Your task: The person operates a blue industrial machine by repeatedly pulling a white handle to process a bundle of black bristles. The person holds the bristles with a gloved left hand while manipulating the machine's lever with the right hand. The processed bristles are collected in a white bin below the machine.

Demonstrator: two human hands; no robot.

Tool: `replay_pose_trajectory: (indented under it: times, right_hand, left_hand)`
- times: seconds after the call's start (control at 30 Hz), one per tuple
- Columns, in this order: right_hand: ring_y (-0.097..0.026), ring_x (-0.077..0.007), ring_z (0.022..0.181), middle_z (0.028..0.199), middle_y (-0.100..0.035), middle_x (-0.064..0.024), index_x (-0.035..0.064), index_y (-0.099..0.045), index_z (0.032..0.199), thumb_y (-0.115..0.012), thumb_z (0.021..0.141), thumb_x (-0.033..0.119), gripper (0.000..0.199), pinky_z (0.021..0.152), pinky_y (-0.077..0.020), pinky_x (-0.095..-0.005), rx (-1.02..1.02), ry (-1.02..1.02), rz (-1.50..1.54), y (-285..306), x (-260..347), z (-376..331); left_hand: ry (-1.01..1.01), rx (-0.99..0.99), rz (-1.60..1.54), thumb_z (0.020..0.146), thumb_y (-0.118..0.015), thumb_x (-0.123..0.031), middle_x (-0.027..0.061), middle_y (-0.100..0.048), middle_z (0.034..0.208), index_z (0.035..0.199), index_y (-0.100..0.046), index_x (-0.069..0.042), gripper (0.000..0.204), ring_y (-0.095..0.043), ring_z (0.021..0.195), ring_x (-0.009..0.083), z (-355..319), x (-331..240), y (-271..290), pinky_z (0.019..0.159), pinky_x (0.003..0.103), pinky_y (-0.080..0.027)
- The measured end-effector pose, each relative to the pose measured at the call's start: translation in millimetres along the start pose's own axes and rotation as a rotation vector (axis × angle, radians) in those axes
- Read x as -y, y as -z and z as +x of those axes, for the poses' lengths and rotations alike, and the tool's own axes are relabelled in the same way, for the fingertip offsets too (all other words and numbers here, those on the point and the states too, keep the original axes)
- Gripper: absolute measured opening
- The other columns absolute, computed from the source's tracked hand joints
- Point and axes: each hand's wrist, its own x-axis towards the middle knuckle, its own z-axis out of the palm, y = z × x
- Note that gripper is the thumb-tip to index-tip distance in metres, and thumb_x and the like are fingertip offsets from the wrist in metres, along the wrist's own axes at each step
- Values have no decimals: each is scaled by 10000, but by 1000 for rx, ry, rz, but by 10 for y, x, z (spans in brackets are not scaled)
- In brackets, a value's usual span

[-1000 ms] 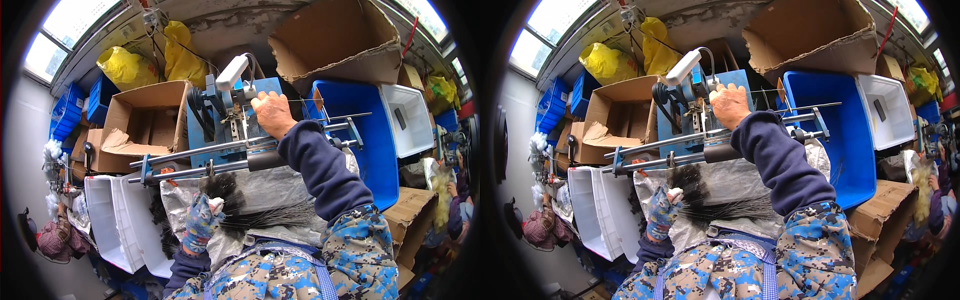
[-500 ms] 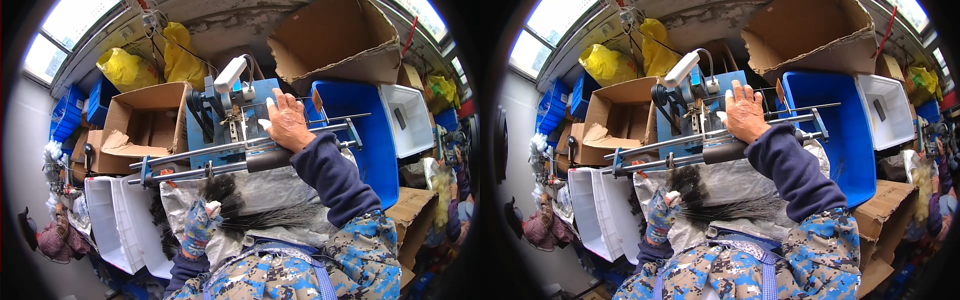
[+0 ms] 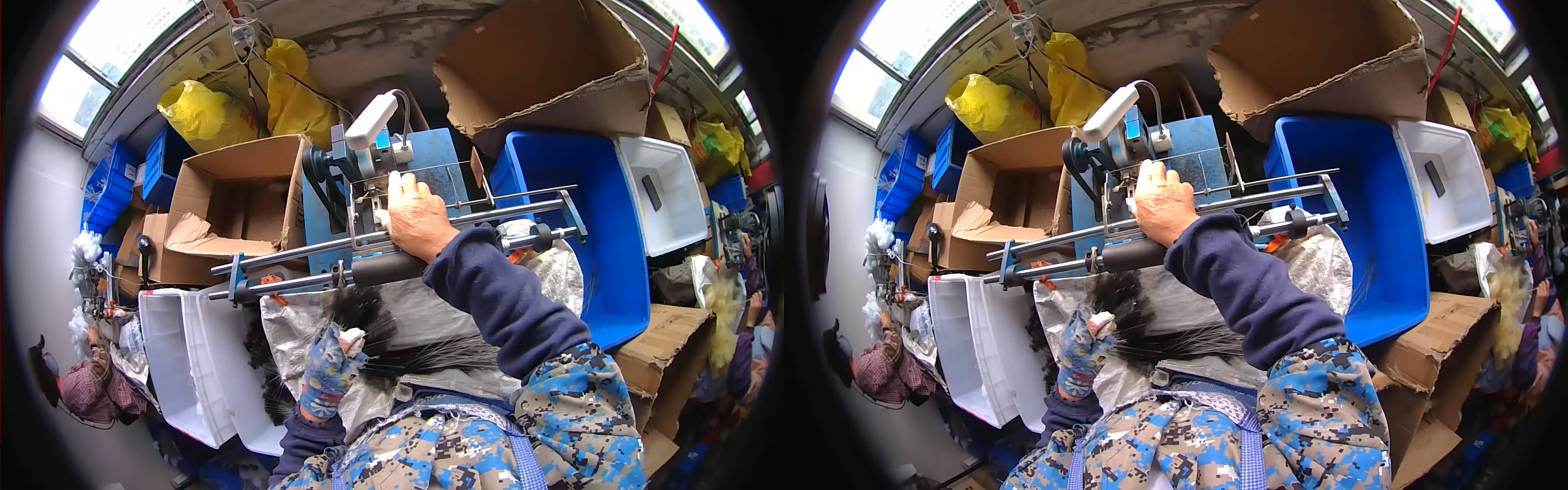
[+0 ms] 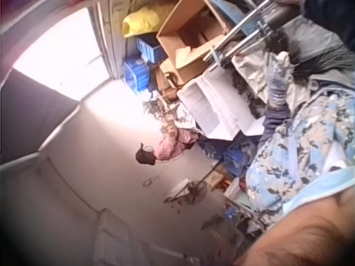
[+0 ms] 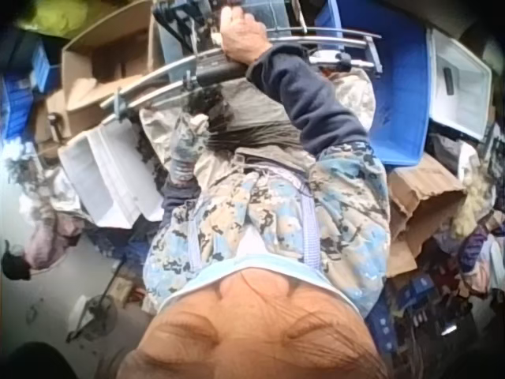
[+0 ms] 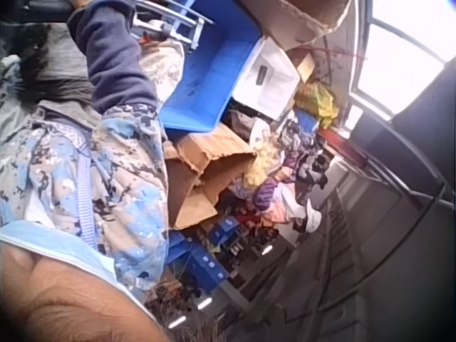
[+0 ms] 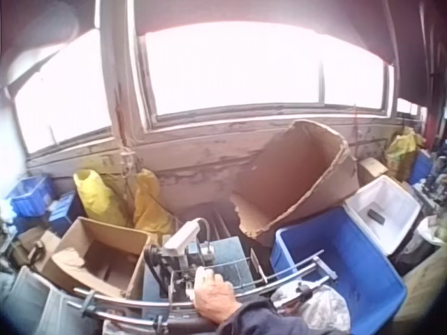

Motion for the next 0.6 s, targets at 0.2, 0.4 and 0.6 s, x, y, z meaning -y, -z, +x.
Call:
replay_pose_trajectory:
  times: [0.2,0.4,0.6]
  right_hand:
    - [-561,-325,870,1009,-505,-230,-109,-422,1174,-608,789,321,607,745,-483,-359,-18,140,-58,26,-132,-17]
    - [-478,-270,921,975,-479,-113,-11,-552,1027,-681,712,209,406,745,-401,-384,-128,143,-192,383,-599,-90]
    - [-500,-232,939,923,-604,-81,89,-621,910,-527,780,101,160,799,-341,-414,70,63,-392,409,-870,140]
  left_hand:
    - [48,1,10,659,-669,-55,125,-622,860,996,-613,-59,342,-605,753,307,10,14,21,673,375,-478]
    - [337,-49,-221,731,-587,13,105,-639,789,985,-604,-38,259,-639,693,209,-25,-39,10,603,295,-488]
    - [182,-69,-231,756,-584,20,89,-648,775,1012,-596,-30,261,-636,681,171,119,-65,-55,595,266,-489]
